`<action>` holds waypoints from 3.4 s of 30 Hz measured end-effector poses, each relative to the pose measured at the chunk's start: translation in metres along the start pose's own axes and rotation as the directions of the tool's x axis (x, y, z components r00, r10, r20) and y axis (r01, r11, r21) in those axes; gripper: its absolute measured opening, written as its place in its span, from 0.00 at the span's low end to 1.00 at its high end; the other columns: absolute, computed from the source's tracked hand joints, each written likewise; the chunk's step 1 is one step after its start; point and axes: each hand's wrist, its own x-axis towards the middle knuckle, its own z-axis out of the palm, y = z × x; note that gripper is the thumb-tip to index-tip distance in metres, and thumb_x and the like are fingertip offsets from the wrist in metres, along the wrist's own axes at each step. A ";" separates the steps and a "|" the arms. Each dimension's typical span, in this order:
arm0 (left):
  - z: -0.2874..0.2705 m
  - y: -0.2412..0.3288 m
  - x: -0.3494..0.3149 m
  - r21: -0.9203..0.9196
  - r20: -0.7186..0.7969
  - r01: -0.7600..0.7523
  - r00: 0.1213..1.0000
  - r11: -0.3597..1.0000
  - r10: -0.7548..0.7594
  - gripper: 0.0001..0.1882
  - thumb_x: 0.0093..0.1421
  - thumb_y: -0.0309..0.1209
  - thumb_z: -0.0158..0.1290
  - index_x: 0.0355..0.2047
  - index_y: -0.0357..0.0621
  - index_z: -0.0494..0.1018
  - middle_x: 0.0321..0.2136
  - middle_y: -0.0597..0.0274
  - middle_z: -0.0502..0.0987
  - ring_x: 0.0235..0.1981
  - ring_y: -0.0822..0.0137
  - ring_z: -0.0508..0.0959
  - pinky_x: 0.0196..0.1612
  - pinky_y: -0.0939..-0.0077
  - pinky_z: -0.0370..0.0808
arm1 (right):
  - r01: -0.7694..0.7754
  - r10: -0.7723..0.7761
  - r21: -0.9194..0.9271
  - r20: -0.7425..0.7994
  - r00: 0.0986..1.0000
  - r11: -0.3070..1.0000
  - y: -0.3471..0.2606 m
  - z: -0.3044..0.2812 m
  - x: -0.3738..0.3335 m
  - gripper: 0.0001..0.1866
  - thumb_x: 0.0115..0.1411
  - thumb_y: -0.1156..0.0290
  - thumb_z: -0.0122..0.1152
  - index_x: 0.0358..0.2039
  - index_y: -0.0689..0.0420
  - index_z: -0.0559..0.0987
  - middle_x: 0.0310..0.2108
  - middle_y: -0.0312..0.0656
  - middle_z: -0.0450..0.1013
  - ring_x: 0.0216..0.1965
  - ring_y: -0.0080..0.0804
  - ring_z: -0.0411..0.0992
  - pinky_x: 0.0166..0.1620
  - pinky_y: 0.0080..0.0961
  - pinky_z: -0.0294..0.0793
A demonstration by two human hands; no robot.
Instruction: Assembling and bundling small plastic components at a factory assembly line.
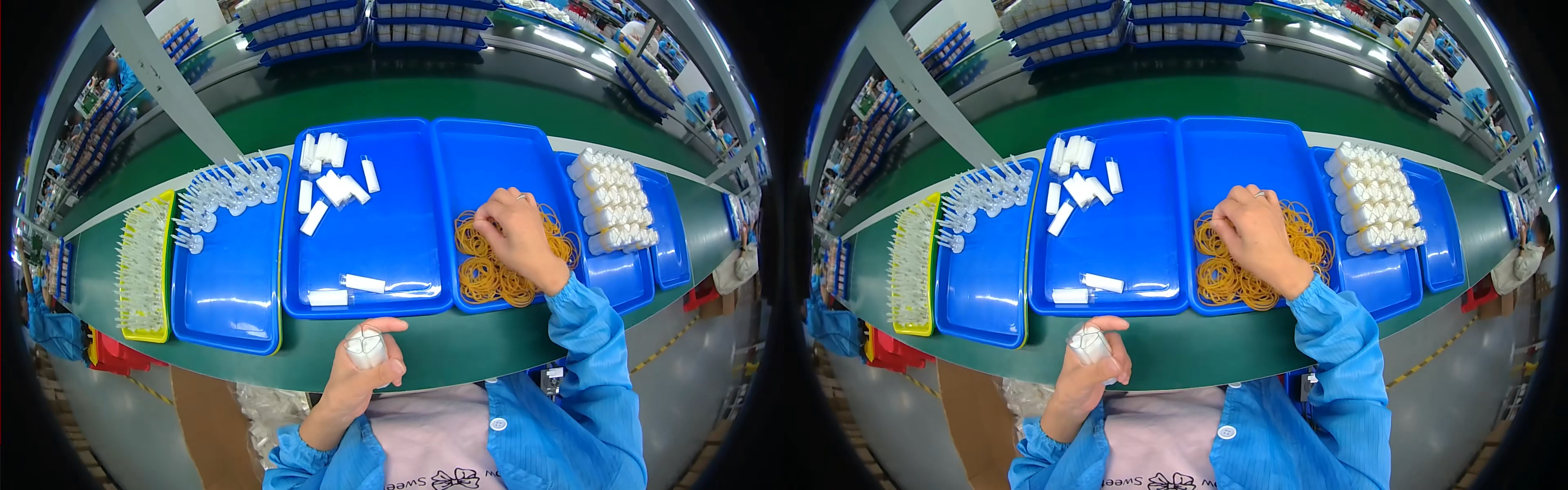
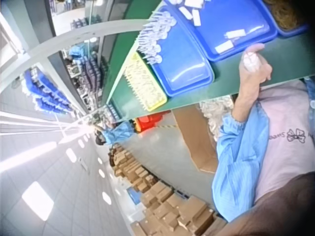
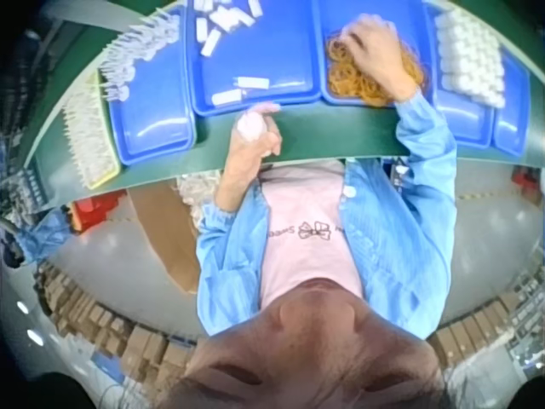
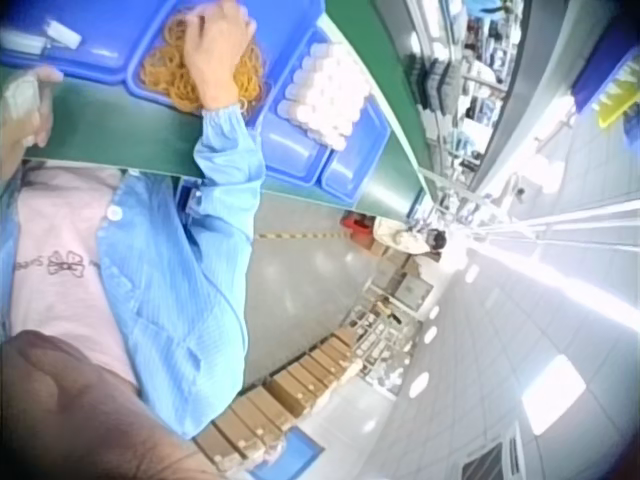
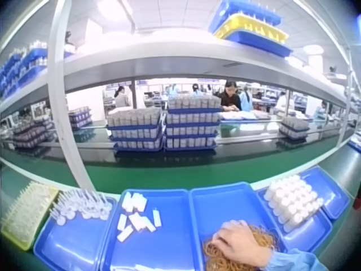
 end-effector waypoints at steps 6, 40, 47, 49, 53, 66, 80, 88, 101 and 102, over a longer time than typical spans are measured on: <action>0.017 0.008 0.009 0.222 -0.012 -0.016 1.000 0.975 0.019 0.43 0.46 0.25 0.66 0.62 0.38 0.58 0.22 0.65 0.72 0.23 0.74 0.73 0.27 0.81 0.70 | -0.018 0.024 0.099 -0.062 0.998 0.995 -0.023 -0.027 0.001 0.03 0.52 0.73 0.61 0.25 0.54 0.75 0.28 0.37 0.70 0.34 0.39 0.68 0.38 0.36 0.61; 0.013 -0.014 0.032 -0.074 0.106 -0.430 0.894 0.900 0.436 0.22 0.54 0.46 0.62 0.34 0.47 0.64 0.24 0.68 0.65 0.24 0.72 0.66 0.26 0.78 0.66 | -0.226 0.008 0.417 0.489 0.872 -0.880 -0.080 -0.024 -0.092 0.28 0.64 0.77 0.53 0.63 0.57 0.60 0.61 0.42 0.60 0.41 0.28 0.72 0.56 0.33 0.73; -0.016 -0.016 0.019 0.842 0.441 -0.540 0.688 0.001 0.576 0.39 0.40 0.42 0.73 0.47 0.37 0.68 0.20 0.63 0.70 0.21 0.69 0.71 0.28 0.77 0.69 | -0.444 -0.114 0.662 0.480 0.870 -0.603 -0.086 -0.029 -0.088 0.39 0.61 0.78 0.56 0.69 0.54 0.49 0.67 0.42 0.50 0.39 0.21 0.70 0.38 0.18 0.80; 0.007 -0.015 0.020 0.918 0.279 -0.388 0.783 0.087 0.556 0.44 0.40 0.35 0.72 0.56 0.37 0.62 0.20 0.62 0.72 0.22 0.67 0.73 0.29 0.75 0.70 | -0.464 -0.111 0.853 0.451 0.886 -0.240 -0.097 -0.028 -0.087 0.38 0.59 0.77 0.58 0.68 0.53 0.54 0.61 0.41 0.56 0.37 0.23 0.70 0.36 0.19 0.78; 0.040 -0.018 0.020 0.968 0.233 -0.251 0.884 -0.010 0.405 0.47 0.45 0.25 0.65 0.64 0.37 0.54 0.26 0.61 0.76 0.28 0.66 0.78 0.33 0.71 0.74 | -0.096 -0.038 0.757 0.158 0.987 0.647 -0.123 -0.002 -0.098 0.22 0.56 0.75 0.58 0.53 0.56 0.69 0.48 0.44 0.63 0.39 0.42 0.70 0.40 0.33 0.72; 0.001 0.039 0.000 0.905 0.118 -0.310 0.840 0.291 0.530 0.22 0.55 0.19 0.56 0.52 0.34 0.70 0.52 0.51 0.69 0.53 0.59 0.71 0.57 0.67 0.68 | -0.321 0.741 0.798 -0.218 0.635 0.510 -0.001 -0.128 -0.161 0.21 0.58 0.73 0.62 0.53 0.56 0.73 0.46 0.36 0.69 0.43 0.23 0.70 0.46 0.20 0.71; -0.022 0.053 -0.001 0.759 -0.102 -0.376 0.738 0.532 0.667 0.09 0.58 0.21 0.53 0.40 0.34 0.76 0.36 0.58 0.78 0.37 0.68 0.76 0.43 0.77 0.71 | -0.780 0.607 0.088 -0.684 0.405 0.620 0.178 -0.135 -0.215 0.24 0.50 0.70 0.67 0.48 0.61 0.74 0.39 0.42 0.70 0.25 0.24 0.66 0.32 0.23 0.71; -0.024 0.050 -0.001 0.746 -0.140 -0.343 0.757 0.570 0.639 0.07 0.59 0.21 0.53 0.37 0.35 0.76 0.33 0.60 0.78 0.35 0.69 0.75 0.42 0.77 0.71 | -0.736 0.722 0.364 -0.650 0.238 0.571 0.163 -0.124 -0.219 0.30 0.50 0.75 0.63 0.56 0.59 0.69 0.46 0.41 0.67 0.30 0.21 0.68 0.33 0.20 0.72; -0.117 0.129 0.080 0.961 0.080 -0.216 0.818 0.175 0.569 0.21 0.55 0.25 0.58 0.50 0.39 0.73 0.39 0.59 0.78 0.39 0.69 0.76 0.45 0.73 0.73 | -0.074 0.149 0.351 -0.190 0.971 0.933 -0.032 -0.088 -0.054 0.22 0.52 0.80 0.62 0.49 0.58 0.73 0.48 0.42 0.68 0.39 0.35 0.71 0.44 0.30 0.71; -0.133 0.135 0.098 0.961 0.176 -0.265 0.802 0.075 0.571 0.21 0.54 0.26 0.59 0.50 0.40 0.73 0.41 0.57 0.77 0.40 0.65 0.77 0.46 0.71 0.73 | 0.042 -0.014 0.364 -0.078 0.997 0.931 -0.050 -0.079 -0.035 0.21 0.52 0.79 0.62 0.48 0.58 0.73 0.47 0.43 0.68 0.40 0.39 0.70 0.45 0.33 0.71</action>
